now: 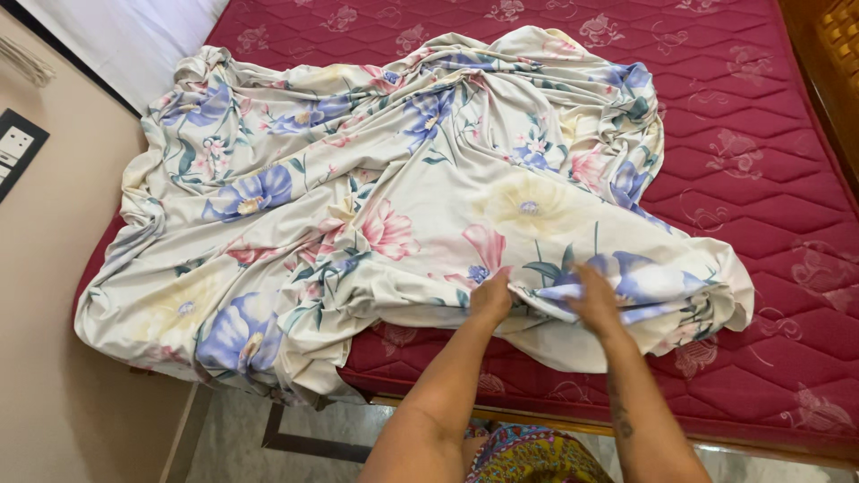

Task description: The person spreads a floral-patterned bedsheet over a red mattress, smoothing it out and tucking the edges under the mattress. They adjust the sheet repeatedly to ensure it is flat and properly aligned across the bed surface.

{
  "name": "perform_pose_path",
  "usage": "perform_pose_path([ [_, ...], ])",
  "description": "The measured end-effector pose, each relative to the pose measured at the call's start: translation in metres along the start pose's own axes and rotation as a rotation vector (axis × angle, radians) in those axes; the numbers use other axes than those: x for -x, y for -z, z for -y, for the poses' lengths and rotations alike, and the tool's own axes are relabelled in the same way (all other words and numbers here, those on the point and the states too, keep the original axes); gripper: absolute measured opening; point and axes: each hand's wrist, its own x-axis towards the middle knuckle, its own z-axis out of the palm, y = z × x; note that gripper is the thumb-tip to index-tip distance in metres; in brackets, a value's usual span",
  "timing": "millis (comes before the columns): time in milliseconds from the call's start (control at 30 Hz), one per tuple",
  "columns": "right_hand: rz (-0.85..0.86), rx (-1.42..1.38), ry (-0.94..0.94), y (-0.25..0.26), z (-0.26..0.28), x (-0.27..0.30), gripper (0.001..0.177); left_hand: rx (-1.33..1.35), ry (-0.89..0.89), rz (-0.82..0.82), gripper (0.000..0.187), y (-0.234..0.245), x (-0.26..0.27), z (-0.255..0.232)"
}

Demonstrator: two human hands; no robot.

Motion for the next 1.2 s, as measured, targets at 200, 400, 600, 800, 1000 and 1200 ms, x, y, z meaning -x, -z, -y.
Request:
perform_pose_path([
  [200,0.133,-0.118,-0.221,-0.053,0.011,0.014,0.055,0.04,-0.201,0.172,0.043,0.007,0.001,-0.032],
  [400,-0.31,-0.255,-0.519,0.074,-0.046,-0.007,0.051,-0.585,-0.069,0.353,0.094,0.04,0.026,0.005],
  [600,-0.441,0.367,-0.168,0.042,0.005,-0.005,0.062,-0.792,0.123,0.438,0.039,0.038,0.03,0.057],
  [800,0.288,0.31,0.2,-0.113,0.062,0.038,0.041,-0.59,0.312,0.391,0.059,0.062,0.023,0.076],
  [1000,0.29,0.366,0.158,-0.156,0.085,0.05,0.076,-0.601,0.089,0.158,0.037,0.038,0.034,0.139],
  [1200,0.134,0.315,-0.035,-0.166,0.105,0.03,0.062,-0.218,-0.001,0.086,0.021,0.04,0.029,0.163],
])
